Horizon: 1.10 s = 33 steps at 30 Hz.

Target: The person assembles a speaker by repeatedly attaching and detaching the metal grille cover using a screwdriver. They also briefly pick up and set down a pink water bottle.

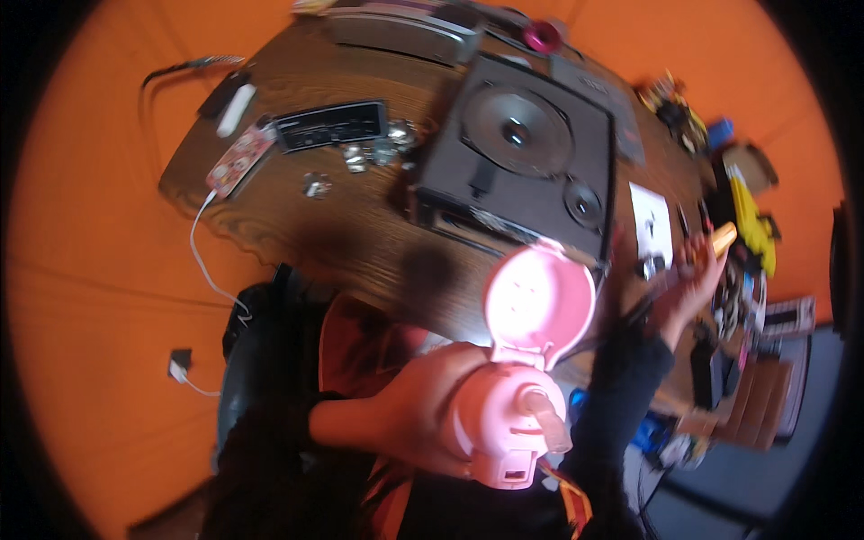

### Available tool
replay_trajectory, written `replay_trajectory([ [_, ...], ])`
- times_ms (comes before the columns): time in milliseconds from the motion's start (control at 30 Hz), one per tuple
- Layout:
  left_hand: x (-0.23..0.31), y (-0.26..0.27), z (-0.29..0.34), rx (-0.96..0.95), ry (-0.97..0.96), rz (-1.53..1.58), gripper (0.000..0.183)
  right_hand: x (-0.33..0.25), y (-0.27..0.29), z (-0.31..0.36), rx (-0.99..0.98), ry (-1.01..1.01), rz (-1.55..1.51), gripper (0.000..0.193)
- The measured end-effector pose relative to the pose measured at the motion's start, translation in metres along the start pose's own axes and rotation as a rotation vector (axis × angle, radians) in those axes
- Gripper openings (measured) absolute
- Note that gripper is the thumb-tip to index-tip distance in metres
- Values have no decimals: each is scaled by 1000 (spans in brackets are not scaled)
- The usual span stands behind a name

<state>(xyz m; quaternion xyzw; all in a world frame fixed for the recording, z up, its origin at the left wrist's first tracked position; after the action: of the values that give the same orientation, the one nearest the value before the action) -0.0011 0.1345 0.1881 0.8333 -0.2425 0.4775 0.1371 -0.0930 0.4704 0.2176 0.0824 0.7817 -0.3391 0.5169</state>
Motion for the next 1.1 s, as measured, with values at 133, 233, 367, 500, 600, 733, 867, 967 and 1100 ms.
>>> replay_trajectory([
  [133,9,8,-9,-110,-224,-196,90,-14,-50,61,-308,-385,67,35],
  [233,8,4,-8,-212,-134,-189,88,-7,-73,113,-380,-427,370,31],
  [367,9,0,-3,-253,-79,-184,90,-11,-85,142,-380,-385,273,43],
  [500,-3,-1,-2,-302,113,-260,89,-39,-98,153,-558,-167,-149,30],
  [600,2,8,-10,-144,6,-255,92,-52,-115,170,-954,9,123,34],
  [733,-2,12,-10,-115,118,-259,92,-42,-108,177,-970,0,165,37],
  [867,0,14,-10,-81,106,-309,93,-34,-102,180,-1047,-9,159,37],
  [967,-1,14,-11,-87,114,-306,93,-35,-101,179,-1062,40,173,36],
  [1100,0,14,-11,-74,78,-295,97,-37,-104,175,-1146,28,243,36],
])
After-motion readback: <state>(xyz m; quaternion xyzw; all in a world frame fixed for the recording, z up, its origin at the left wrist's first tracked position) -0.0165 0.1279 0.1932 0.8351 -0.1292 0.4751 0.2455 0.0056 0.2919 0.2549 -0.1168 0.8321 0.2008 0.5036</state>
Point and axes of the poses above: each hand's wrist, its own z-axis away from the middle knuckle, its own y-axis out of the back of the hand, x = y × z, the point moved 6 cm from there along -z, towards the middle knuckle, and after that the axes turned 11 degrees about -y, right-handed, at the moved point
